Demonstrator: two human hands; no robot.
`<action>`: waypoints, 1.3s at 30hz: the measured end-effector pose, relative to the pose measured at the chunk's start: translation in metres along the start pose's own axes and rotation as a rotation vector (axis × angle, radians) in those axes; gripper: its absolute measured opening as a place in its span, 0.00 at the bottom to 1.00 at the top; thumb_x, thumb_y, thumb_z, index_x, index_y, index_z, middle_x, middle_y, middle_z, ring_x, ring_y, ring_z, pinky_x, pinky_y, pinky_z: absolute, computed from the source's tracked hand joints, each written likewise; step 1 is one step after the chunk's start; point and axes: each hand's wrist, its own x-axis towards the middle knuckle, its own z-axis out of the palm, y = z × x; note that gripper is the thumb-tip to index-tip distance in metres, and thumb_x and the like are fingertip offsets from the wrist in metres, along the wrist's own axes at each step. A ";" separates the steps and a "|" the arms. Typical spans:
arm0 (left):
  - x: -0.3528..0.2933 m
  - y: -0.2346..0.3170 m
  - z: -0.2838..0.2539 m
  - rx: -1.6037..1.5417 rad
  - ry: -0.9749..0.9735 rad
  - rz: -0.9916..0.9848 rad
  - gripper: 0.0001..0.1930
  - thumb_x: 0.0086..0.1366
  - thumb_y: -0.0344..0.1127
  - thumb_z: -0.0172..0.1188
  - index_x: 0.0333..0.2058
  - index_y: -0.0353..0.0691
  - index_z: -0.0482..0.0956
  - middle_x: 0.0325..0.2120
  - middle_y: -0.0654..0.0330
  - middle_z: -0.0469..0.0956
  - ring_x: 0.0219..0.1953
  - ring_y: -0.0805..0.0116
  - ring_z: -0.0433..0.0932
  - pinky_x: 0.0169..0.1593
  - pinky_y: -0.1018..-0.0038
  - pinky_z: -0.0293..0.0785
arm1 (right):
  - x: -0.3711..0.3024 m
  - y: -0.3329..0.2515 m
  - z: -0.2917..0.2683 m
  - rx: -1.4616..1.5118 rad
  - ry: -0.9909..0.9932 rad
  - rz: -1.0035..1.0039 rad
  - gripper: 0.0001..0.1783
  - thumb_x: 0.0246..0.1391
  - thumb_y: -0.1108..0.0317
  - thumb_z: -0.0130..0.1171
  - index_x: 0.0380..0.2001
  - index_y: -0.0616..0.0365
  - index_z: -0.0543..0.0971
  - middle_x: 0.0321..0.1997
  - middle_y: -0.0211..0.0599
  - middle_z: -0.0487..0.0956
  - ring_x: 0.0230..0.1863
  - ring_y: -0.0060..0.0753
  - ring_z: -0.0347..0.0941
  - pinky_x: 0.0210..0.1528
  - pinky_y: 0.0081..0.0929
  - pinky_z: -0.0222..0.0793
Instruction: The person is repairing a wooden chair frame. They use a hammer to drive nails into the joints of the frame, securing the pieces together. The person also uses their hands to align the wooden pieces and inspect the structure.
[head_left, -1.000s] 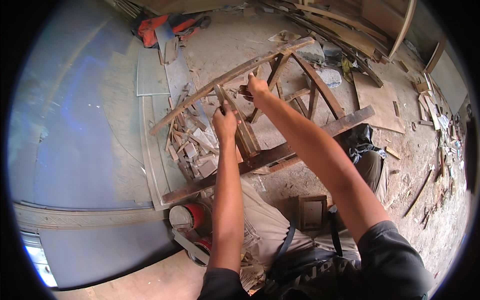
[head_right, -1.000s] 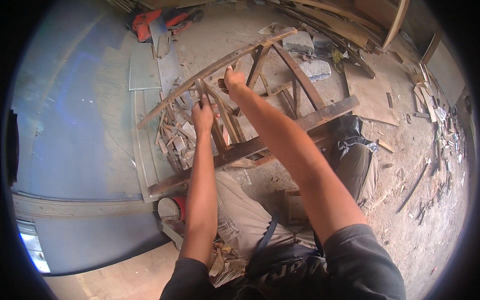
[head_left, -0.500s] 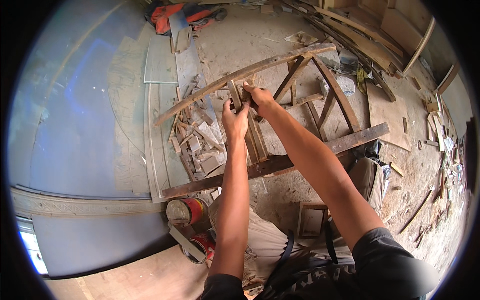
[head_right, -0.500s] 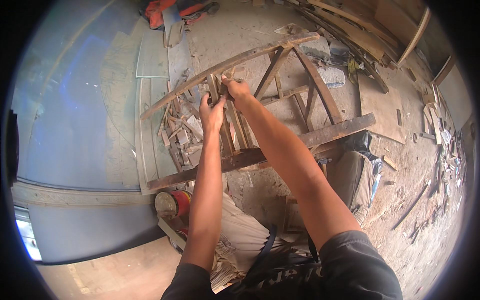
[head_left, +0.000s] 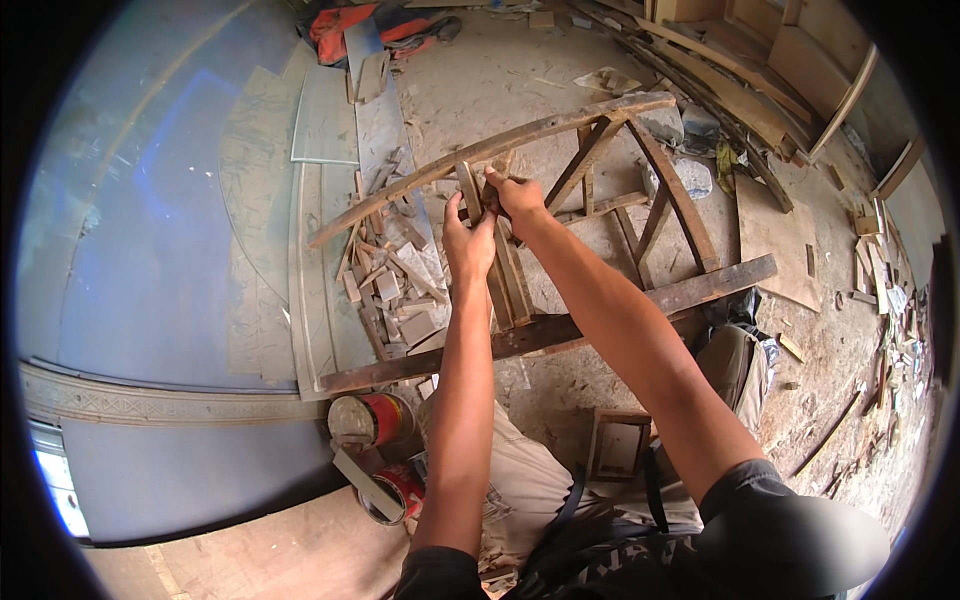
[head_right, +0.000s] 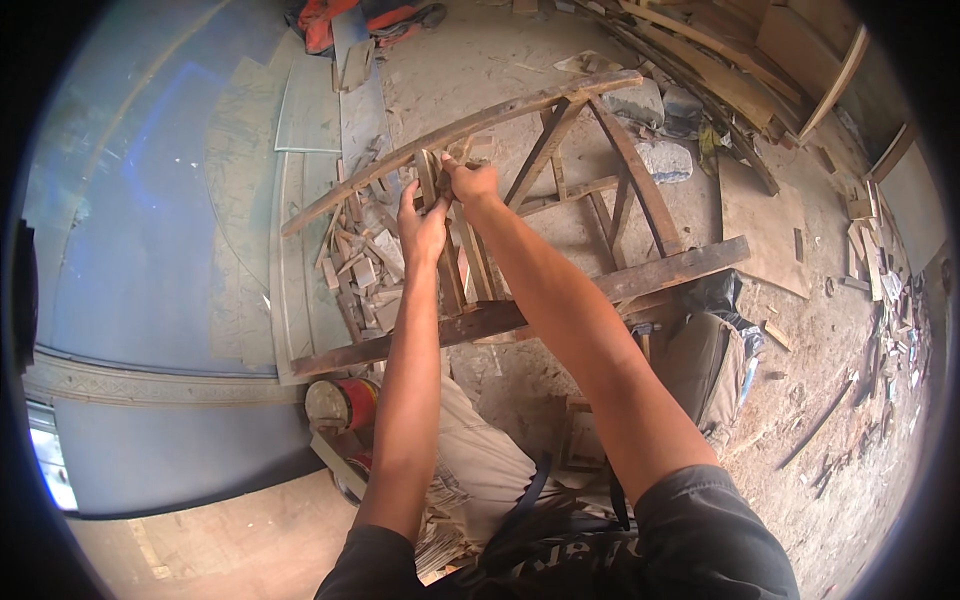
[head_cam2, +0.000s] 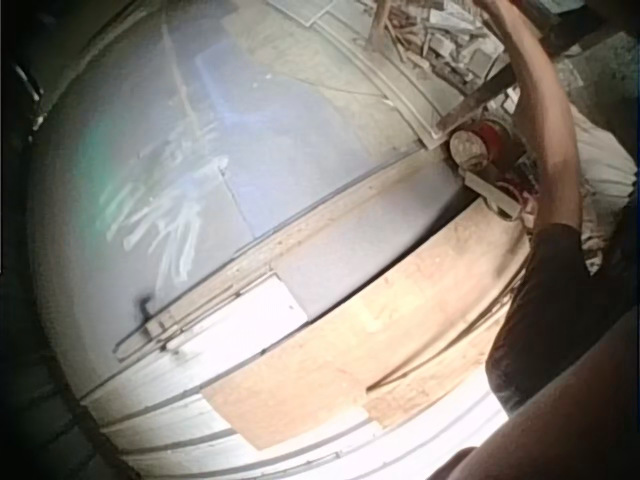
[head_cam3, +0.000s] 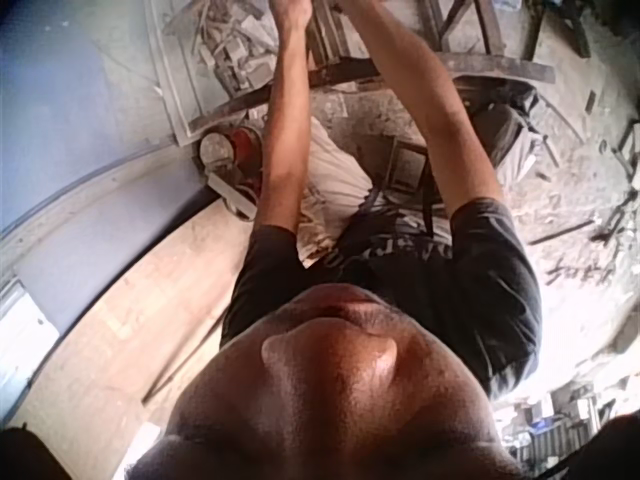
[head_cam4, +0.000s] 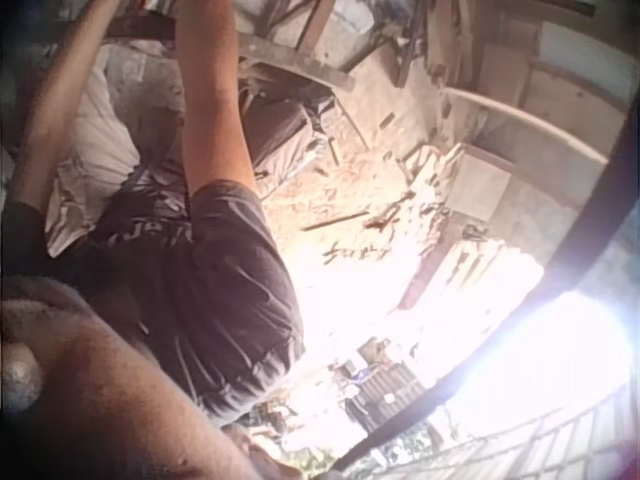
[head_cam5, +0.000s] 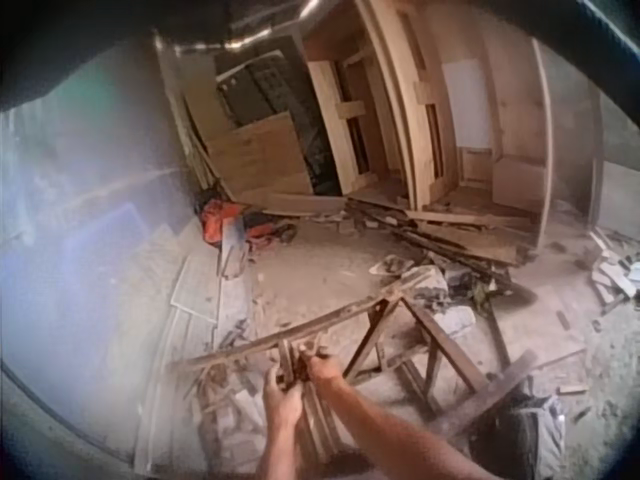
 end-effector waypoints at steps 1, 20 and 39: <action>0.001 -0.002 -0.001 0.004 0.009 0.008 0.33 0.56 0.39 0.68 0.58 0.33 0.67 0.41 0.51 0.80 0.40 0.67 0.78 0.45 0.71 0.72 | -0.005 -0.002 0.002 0.012 0.007 0.014 0.20 0.52 0.56 0.67 0.29 0.66 0.81 0.27 0.36 0.79 0.23 0.28 0.68 0.30 0.30 0.66; 0.007 -0.011 -0.002 -0.026 0.005 0.074 0.31 0.58 0.38 0.68 0.57 0.32 0.67 0.42 0.51 0.80 0.42 0.65 0.79 0.48 0.70 0.72 | -0.015 -0.008 0.004 0.149 0.052 0.032 0.22 0.48 0.59 0.70 0.37 0.69 0.82 0.36 0.42 0.82 0.36 0.35 0.77 0.40 0.30 0.73; 0.004 -0.007 0.003 -0.113 0.020 -0.008 0.26 0.61 0.39 0.65 0.56 0.40 0.68 0.28 0.56 0.80 0.22 0.70 0.76 0.25 0.72 0.71 | -0.008 -0.008 0.003 0.080 0.126 -0.140 0.28 0.49 0.60 0.71 0.44 0.73 0.76 0.38 0.45 0.80 0.36 0.33 0.78 0.38 0.27 0.75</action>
